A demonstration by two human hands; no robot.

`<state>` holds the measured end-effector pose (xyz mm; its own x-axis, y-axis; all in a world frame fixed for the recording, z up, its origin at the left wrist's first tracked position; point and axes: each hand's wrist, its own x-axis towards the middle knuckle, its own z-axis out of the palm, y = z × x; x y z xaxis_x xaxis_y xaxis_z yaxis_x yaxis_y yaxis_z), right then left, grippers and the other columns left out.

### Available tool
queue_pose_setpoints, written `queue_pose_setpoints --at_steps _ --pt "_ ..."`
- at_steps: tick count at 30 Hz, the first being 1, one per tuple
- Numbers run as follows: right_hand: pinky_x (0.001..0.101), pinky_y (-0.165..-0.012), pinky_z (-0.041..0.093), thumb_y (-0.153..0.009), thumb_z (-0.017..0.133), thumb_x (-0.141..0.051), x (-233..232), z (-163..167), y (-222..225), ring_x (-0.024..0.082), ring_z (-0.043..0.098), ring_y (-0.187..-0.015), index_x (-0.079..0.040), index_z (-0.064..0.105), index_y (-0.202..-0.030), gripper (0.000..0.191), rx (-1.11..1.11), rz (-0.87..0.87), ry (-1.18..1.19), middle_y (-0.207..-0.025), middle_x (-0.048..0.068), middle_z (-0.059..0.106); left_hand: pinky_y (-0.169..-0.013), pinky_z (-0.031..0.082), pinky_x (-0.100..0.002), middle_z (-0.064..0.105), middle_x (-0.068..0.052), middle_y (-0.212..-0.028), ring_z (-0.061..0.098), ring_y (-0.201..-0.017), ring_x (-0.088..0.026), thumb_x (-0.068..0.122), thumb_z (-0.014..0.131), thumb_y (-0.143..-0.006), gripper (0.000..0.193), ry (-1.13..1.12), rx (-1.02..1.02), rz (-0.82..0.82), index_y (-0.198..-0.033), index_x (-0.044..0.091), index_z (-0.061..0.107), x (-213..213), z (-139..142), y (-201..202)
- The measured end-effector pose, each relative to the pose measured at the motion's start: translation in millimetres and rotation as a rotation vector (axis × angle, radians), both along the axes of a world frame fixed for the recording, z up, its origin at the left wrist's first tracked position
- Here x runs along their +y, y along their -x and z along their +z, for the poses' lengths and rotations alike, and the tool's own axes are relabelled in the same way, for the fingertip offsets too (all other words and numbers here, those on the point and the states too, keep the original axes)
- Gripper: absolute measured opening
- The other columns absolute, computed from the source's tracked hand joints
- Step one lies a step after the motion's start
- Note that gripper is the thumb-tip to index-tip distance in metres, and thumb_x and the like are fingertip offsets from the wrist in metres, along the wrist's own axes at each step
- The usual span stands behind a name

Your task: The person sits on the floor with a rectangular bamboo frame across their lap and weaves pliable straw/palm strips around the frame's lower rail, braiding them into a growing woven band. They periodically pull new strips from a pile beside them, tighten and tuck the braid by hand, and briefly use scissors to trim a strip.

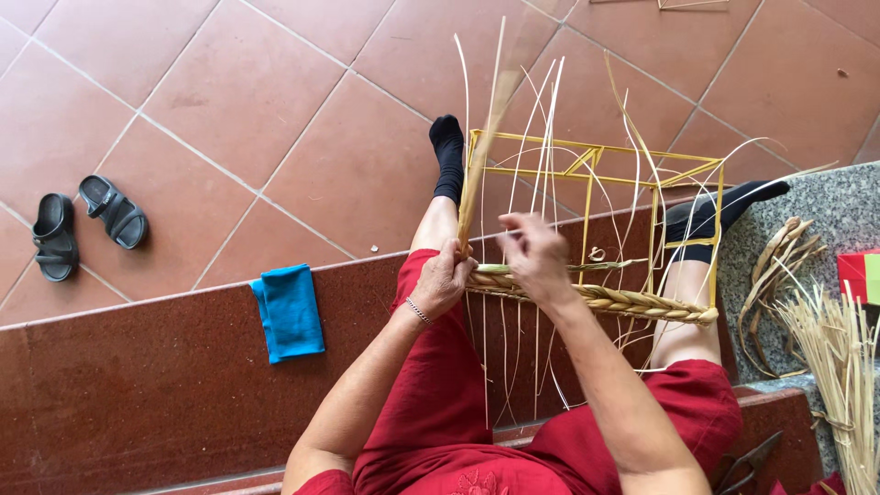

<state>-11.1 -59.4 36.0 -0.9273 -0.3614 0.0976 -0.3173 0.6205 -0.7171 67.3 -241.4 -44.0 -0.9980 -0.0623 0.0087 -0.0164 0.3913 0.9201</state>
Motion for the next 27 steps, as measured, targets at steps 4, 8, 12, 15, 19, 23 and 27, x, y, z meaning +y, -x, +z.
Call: queue_pose_setpoints --at_steps 4,8,12,15,19,23,27 --pt "0.0284 -0.054 0.060 -0.098 0.061 -0.017 -15.9 -15.7 5.5 0.018 0.068 -0.061 -0.008 0.041 -0.143 0.050 -0.774 -0.118 0.194 -0.130 0.007 0.058 -0.067 0.060 -0.038 0.076 -0.015 -0.091 0.078 -0.083 -0.028 0.006 0.062 -0.097 0.021 -0.205 -0.071 0.038 -0.114 0.006 0.049 -1.6 1.4 -1.9" --pt "0.0298 -0.061 0.057 -0.094 0.068 -0.014 -10.3 -11.2 -1.2 0.014 0.066 -0.069 -0.007 0.058 -0.129 0.037 -0.723 -0.117 0.400 -0.111 0.010 0.075 -0.066 0.061 -0.035 0.078 -0.014 -0.092 0.077 -0.078 -0.021 0.006 0.064 -0.097 0.024 -0.281 -0.159 0.087 -0.116 0.006 0.049 -1.4 3.3 2.0" --pt "0.0265 -0.075 0.060 -0.095 0.073 -0.012 -1.8 -7.0 -21.7 0.010 0.071 -0.084 -0.001 0.075 -0.108 0.017 -0.441 -0.017 0.383 -0.097 0.010 0.078 -0.064 0.056 -0.035 0.076 -0.013 -0.086 0.072 -0.074 -0.019 0.011 0.078 -0.091 0.037 0.016 -0.139 0.118 -0.118 0.005 0.053 3.7 1.3 11.8" --pt "0.0277 -0.077 0.060 -0.091 0.076 -0.011 -1.9 -3.8 -26.2 0.012 0.071 -0.086 -0.004 0.076 -0.103 0.014 -0.232 0.069 0.261 -0.095 0.008 0.077 -0.069 0.059 -0.033 0.073 -0.012 -0.086 0.072 -0.075 -0.018 0.007 0.076 -0.090 0.017 -0.065 -0.009 0.050 -0.102 0.005 0.065 7.3 0.3 16.3" --pt "0.0314 -0.084 0.057 -0.092 0.076 -0.012 1.2 3.8 -18.6 0.019 0.068 -0.092 -0.008 0.078 -0.101 0.010 -0.006 0.267 0.144 -0.096 0.006 0.078 -0.077 0.057 -0.032 0.070 -0.011 -0.101 0.069 -0.087 -0.018 -0.003 0.064 -0.089 0.023 -0.132 0.088 -0.173 -0.111 0.003 0.066 5.3 1.4 15.2" --pt "0.0439 -0.100 0.050 -0.098 0.067 -0.016 4.7 5.8 -5.3 0.021 0.068 -0.102 -0.011 0.076 -0.107 0.013 0.215 0.278 -0.055 -0.101 0.005 0.076 -0.076 0.057 -0.032 0.067 -0.008 -0.103 0.068 -0.086 -0.020 -0.002 0.073 -0.089 0.018 -0.067 0.178 -0.090 -0.105 0.004 0.066 6.1 2.7 12.0" --pt "0.0572 -0.108 0.034 -0.094 0.071 -0.036 14.5 1.9 4.0 0.025 0.065 -0.097 -0.013 0.075 -0.091 0.024 0.497 0.271 -0.553 -0.085 0.004 0.074 -0.070 0.056 -0.033 0.066 -0.008 -0.103 0.066 -0.075 -0.022 -0.001 0.077 -0.088 0.016 -0.131 -0.010 -0.037 -0.097 0.005 0.065 11.2 5.5 7.0"
